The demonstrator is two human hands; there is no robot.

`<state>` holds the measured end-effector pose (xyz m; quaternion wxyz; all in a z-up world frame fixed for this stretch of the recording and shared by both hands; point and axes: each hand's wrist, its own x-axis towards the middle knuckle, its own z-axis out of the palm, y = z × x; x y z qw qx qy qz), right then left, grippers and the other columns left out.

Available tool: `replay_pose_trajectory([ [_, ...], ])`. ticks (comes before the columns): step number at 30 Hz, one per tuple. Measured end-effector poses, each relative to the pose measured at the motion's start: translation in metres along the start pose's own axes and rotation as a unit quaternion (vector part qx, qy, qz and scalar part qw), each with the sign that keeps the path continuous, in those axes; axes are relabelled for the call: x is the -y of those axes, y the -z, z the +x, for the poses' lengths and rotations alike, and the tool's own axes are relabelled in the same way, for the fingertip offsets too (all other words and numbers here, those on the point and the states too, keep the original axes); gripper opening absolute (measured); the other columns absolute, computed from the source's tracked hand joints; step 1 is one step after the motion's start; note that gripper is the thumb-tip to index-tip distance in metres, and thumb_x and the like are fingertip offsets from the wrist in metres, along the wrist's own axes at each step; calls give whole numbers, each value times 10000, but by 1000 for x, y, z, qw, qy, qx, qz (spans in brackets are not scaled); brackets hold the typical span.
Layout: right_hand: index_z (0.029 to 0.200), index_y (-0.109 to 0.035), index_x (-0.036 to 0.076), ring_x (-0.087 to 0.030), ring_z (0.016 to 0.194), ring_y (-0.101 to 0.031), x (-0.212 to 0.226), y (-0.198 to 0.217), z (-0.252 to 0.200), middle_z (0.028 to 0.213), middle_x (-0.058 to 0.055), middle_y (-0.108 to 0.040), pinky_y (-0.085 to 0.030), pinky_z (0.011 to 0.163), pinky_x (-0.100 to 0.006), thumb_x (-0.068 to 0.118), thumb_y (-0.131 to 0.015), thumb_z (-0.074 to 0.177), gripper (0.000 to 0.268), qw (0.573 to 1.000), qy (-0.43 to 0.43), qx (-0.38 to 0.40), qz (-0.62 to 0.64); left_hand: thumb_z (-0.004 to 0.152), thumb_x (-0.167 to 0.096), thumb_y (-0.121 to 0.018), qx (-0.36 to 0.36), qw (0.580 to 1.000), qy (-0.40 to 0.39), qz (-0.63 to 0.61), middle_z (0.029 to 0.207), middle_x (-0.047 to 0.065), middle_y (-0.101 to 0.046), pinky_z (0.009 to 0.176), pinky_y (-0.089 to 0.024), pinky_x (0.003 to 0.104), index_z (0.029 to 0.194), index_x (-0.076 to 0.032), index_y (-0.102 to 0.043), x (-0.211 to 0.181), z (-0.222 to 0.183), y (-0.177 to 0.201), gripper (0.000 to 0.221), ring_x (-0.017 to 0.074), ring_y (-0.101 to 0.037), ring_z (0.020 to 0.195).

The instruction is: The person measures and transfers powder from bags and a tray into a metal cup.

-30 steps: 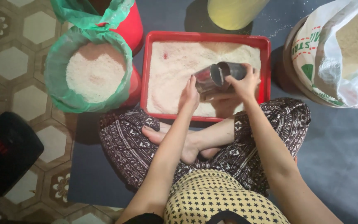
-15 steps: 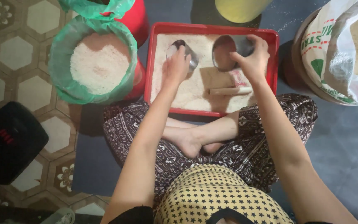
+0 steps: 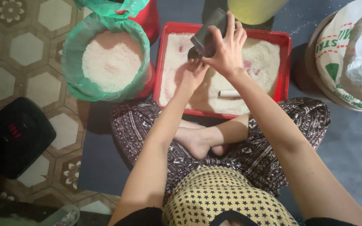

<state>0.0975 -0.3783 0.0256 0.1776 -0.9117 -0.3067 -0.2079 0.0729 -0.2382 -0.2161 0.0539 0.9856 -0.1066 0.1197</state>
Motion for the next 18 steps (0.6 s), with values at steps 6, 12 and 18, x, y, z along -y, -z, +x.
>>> replay_pose_trajectory([
  [6,1409,-626,212,-501,1360,-316,5,-1,-1,1620,-237,-123,-308,1097,-687,396,-1022,648,878,997,66,-28,-31,1043,-316,-352,2,994,66,-90,1312,81,-648,1077,-398,431,1281,-95,-625,0,0,-4,425,287,-572,1157],
  [12,1383,-662,196,-476,1377,-312,11,8,-1,1628,-222,-128,-297,1115,-683,335,-1011,605,864,995,87,-43,-23,1047,-520,-272,44,954,169,-243,1330,98,-691,994,-504,438,1401,-174,-577,-11,1,55,581,321,-636,1184],
  [18,1405,-588,266,-451,1398,-302,-28,0,-18,1617,-180,-134,-363,1076,-689,377,-1093,630,932,996,48,-69,-32,961,-212,-554,-49,997,52,41,1190,53,-676,1019,-460,516,1279,-233,-558,-14,-7,69,319,273,-625,1119],
])
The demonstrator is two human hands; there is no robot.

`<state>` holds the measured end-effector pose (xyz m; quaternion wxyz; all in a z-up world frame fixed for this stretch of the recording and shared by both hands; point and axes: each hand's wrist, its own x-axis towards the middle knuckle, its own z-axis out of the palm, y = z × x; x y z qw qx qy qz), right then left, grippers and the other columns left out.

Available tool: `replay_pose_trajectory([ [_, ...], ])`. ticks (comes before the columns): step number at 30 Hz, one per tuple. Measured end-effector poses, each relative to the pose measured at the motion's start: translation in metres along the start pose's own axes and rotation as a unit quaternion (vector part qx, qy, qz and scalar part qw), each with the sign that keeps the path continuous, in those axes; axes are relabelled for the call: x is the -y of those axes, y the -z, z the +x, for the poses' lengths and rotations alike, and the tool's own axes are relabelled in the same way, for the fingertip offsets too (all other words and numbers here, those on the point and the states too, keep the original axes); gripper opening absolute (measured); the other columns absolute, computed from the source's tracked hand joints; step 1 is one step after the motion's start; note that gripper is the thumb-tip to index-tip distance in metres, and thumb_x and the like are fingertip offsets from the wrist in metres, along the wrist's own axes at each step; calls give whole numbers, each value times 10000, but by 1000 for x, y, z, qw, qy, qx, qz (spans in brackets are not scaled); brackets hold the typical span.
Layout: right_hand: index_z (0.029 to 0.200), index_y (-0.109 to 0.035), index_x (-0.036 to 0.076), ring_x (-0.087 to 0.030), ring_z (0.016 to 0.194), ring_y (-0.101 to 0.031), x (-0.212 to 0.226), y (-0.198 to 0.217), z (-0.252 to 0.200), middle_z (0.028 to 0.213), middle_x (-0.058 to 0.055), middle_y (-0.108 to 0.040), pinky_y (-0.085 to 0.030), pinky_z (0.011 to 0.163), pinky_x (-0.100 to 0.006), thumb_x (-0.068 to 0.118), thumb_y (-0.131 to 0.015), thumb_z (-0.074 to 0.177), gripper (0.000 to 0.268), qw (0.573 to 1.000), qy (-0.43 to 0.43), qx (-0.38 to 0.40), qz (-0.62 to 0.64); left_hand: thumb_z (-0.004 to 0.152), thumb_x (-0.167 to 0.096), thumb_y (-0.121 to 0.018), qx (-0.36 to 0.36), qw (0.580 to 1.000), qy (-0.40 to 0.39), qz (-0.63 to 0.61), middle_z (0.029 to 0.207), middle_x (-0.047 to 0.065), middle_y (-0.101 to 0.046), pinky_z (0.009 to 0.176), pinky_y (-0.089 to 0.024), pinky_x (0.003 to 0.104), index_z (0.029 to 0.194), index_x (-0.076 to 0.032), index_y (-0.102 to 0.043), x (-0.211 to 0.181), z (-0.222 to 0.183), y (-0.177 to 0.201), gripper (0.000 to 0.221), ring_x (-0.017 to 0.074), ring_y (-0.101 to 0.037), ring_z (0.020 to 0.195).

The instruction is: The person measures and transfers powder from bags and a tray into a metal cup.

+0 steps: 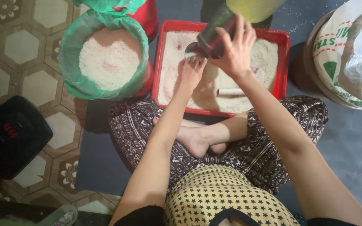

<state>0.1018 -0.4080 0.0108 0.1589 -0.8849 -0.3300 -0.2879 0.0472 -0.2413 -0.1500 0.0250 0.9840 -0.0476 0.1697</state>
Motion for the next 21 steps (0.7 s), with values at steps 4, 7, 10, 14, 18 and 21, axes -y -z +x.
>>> replay_pose_trajectory([
  [4,1397,-594,259,-465,1404,-293,-37,6,-33,1626,-177,-115,-382,1104,-715,300,-1060,559,959,998,-53,37,-23,905,-89,-582,21,996,51,-67,1209,120,-664,1030,-452,424,1232,-46,-659,-9,0,37,339,296,-558,1118],
  [7,1406,-576,217,-542,1402,-266,-59,11,-62,1618,-236,-123,-280,1095,-733,296,-1036,603,929,989,-107,99,-7,866,-154,-705,-82,991,60,-83,1268,137,-576,1114,-381,483,1278,-39,-568,-8,-26,57,449,324,-505,1230],
  [10,1368,-572,199,-561,1352,-274,-78,11,-87,1575,-254,-176,-293,1061,-761,446,-1017,685,852,979,-150,132,-51,840,-85,-647,-38,980,141,-138,1242,116,-559,979,-453,473,1186,-100,-580,-3,-51,70,353,327,-542,1146],
  [14,1339,-577,136,-569,1283,-319,-85,12,-109,1564,-295,-210,-283,1031,-669,356,-933,677,783,973,-196,117,-44,795,-53,-629,118,930,323,-131,1240,215,-492,964,-463,551,1288,-72,-504,12,-79,32,508,429,-533,1123],
  [18,1332,-511,224,-522,1316,-348,-81,-4,-120,1558,-251,-270,-270,1027,-638,585,-920,639,882,949,-279,135,-50,780,-85,-694,258,836,425,-232,1381,218,-425,1071,-465,590,1399,-125,-408,4,-66,46,683,510,-501,1298],
  [21,1294,-549,200,-507,1265,-380,-60,-10,-122,1523,-251,-319,-298,985,-628,633,-903,624,872,949,-280,138,-35,804,-138,-688,287,800,446,-279,1495,293,-369,1084,-472,605,1545,-69,-277,-7,-67,-13,851,516,-434,1410],
])
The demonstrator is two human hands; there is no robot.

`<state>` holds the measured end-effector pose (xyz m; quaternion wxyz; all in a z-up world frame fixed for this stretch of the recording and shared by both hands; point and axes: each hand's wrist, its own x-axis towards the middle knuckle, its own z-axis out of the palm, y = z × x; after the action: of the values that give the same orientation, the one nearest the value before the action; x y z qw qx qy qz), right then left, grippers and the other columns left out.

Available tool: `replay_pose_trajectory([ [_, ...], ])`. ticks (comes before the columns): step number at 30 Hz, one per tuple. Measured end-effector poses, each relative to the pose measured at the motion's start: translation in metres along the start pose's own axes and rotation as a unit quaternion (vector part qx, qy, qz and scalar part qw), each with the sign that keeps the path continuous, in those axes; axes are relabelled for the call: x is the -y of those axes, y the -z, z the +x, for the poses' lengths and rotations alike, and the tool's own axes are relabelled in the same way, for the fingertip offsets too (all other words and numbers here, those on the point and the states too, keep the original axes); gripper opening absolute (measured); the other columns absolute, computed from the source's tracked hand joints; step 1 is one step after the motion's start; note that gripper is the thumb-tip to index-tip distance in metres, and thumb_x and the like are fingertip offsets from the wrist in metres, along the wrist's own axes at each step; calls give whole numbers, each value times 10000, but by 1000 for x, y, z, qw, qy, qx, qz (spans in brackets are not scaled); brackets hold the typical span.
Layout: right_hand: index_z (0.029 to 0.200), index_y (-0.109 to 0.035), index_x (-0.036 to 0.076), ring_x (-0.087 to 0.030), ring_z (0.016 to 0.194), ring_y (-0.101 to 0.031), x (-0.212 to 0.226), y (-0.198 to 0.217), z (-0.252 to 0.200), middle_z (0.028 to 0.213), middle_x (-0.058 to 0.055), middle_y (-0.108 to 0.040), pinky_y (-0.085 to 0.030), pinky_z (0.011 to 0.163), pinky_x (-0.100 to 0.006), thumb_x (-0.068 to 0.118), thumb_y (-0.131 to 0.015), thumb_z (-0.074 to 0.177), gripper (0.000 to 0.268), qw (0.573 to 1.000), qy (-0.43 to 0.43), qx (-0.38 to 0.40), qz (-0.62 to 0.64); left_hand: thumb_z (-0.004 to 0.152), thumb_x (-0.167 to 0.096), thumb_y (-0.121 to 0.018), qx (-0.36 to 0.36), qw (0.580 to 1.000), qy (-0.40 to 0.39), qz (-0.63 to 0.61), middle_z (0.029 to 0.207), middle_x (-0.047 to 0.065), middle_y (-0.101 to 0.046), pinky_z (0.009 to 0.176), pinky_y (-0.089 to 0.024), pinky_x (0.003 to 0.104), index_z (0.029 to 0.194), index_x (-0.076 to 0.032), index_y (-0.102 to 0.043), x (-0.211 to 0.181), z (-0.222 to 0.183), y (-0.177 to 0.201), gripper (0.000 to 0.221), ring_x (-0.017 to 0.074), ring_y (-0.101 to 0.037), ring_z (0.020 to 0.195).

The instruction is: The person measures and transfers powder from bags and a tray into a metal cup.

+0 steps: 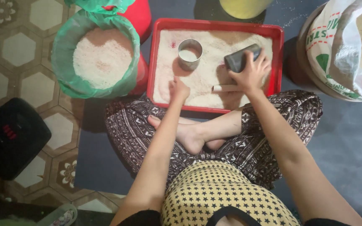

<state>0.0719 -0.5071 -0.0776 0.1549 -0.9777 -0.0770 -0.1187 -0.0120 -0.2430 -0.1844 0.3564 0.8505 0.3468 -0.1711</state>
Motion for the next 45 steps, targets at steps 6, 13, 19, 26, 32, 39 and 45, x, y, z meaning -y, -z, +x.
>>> replay_pose_trajectory([
  [6,1300,-525,272,-526,1226,-405,67,17,-24,1505,-190,-261,-376,943,-627,618,-912,600,871,992,-41,50,110,709,-311,-711,31,993,38,-105,1118,235,-723,854,-566,599,1351,-18,-597,-51,9,-49,716,405,-729,1096],
  [13,1296,-512,276,-493,1249,-456,51,2,-9,1452,-137,-361,-431,945,-637,478,-950,659,799,966,-123,55,220,858,-89,-586,3,945,-151,-291,1336,238,-664,1171,-416,511,1324,-84,-648,-93,-34,-16,470,423,-593,1313],
  [19,1346,-540,165,-501,1333,-360,85,48,16,1504,-265,-324,-351,1098,-612,278,-936,690,775,968,-18,-52,243,812,16,-556,-123,904,-287,-291,1118,77,-735,874,-550,317,1138,-69,-689,-37,-51,-7,362,229,-705,950],
  [26,1397,-576,219,-480,1388,-314,133,51,49,1608,-213,-137,-330,1098,-675,389,-1065,640,917,962,217,-128,107,888,-223,-654,-93,934,-345,14,944,103,-739,747,-546,460,1191,-179,-619,-50,-98,-1,308,322,-700,835],
  [32,1377,-644,231,-460,1384,-307,148,48,55,1621,-219,-124,-292,1112,-684,426,-1053,708,808,937,316,-150,19,816,-424,-757,-148,858,-463,167,986,55,-666,810,-449,462,1012,-163,-674,-69,-89,-64,336,288,-576,929],
  [39,1361,-634,293,-423,1429,-270,114,44,61,1628,-180,-124,-285,1159,-724,325,-1055,621,852,939,313,-142,-21,976,-112,-456,-70,833,-425,348,1212,182,-594,867,-479,472,1175,-97,-612,-83,-73,-85,253,341,-580,951],
  [45,1396,-539,314,-471,1419,-238,35,44,58,1626,-154,-87,-379,1126,-766,330,-1079,601,961,966,242,-84,-39,867,-178,-567,-160,826,-416,344,1035,137,-669,837,-468,446,880,-104,-779,-47,-45,-94,225,305,-583,953],
])
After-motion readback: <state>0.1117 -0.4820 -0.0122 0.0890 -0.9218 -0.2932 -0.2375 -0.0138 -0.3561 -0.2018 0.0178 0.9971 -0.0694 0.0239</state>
